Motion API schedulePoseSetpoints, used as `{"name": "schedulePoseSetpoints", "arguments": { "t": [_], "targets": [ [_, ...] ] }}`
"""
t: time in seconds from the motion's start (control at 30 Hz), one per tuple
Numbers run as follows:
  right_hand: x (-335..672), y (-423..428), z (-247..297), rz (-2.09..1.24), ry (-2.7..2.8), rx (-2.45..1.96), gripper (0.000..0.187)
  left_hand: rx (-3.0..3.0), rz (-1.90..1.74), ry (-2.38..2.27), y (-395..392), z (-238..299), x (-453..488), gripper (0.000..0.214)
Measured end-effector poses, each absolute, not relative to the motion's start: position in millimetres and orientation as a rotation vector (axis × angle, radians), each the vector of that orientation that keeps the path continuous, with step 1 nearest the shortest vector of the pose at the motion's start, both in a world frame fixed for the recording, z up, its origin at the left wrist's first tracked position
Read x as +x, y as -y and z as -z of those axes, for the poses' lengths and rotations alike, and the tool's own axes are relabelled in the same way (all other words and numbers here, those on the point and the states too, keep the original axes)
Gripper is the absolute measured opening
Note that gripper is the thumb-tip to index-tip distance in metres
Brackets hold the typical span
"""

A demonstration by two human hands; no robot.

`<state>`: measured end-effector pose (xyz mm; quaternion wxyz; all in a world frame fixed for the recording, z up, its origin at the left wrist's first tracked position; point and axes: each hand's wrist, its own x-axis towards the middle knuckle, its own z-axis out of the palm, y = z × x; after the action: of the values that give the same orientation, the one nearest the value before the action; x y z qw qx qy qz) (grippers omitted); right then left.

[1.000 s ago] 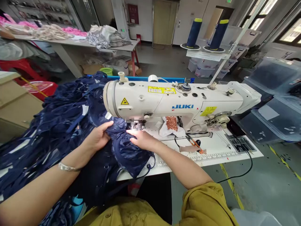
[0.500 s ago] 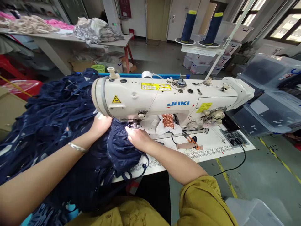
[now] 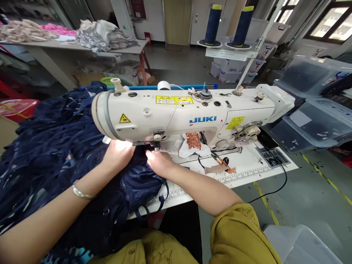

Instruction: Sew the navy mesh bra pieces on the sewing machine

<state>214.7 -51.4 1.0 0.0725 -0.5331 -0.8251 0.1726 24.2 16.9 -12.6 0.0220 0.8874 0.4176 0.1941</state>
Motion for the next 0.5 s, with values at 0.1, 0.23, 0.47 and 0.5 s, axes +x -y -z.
{"name": "schedulePoseSetpoints", "arguments": {
  "t": [0.1, 0.23, 0.47, 0.5],
  "targets": [
    [214.1, 52.6, -3.0, -0.507, 2.480, -1.592, 0.038, 2.844, -0.556, -1.127, -11.4, 11.7, 14.8, 0.040],
    [214.2, 52.9, -3.1, -0.504, 2.492, -1.593, 0.038, 3.012, -0.511, -0.931, -13.2, 8.6, 10.1, 0.039],
    [214.1, 52.0, 0.9, -0.469, 2.510, -1.580, 0.041, 3.113, -0.313, -1.163, -4.1, -0.2, 15.0, 0.041],
    [214.1, 52.2, 0.8, -0.470, 2.509, -1.583, 0.043, 3.090, -0.240, -1.244, -4.0, -1.4, 16.9, 0.042]
  ]
}}
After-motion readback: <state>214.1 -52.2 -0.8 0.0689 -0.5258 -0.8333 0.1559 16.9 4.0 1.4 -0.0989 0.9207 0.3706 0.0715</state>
